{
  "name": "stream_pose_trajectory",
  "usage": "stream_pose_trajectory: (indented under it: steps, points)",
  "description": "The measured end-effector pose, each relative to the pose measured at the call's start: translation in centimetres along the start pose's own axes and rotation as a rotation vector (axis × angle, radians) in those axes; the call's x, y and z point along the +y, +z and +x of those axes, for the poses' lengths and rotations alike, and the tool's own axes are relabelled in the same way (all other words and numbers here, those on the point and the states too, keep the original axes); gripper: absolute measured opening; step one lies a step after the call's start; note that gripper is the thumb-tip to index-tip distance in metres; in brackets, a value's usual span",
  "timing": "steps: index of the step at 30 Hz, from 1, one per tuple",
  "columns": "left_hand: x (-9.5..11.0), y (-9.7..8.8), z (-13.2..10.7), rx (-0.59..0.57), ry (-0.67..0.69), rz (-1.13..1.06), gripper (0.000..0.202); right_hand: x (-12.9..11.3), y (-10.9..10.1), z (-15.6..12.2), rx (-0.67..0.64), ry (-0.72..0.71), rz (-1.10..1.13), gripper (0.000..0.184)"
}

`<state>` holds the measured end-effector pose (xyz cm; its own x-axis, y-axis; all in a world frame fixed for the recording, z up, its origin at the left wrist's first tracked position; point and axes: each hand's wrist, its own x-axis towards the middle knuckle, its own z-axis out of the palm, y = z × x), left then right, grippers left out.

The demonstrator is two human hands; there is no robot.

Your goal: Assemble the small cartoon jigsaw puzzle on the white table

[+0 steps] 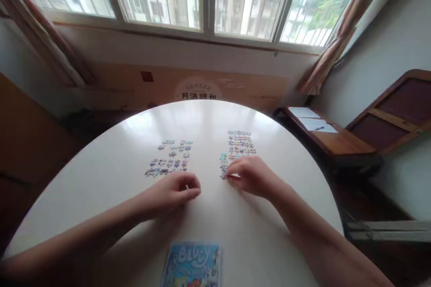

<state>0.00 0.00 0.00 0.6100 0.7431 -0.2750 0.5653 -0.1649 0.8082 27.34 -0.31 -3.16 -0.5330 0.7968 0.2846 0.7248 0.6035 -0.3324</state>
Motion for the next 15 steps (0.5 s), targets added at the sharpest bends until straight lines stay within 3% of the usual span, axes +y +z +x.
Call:
stream_pose_trajectory:
  steps: [15]
  points:
    - [0.09,0.12,-0.07,0.014,0.035,0.052,0.021,0.06,-0.87,0.05,-0.011,-0.003,-0.028,0.015]
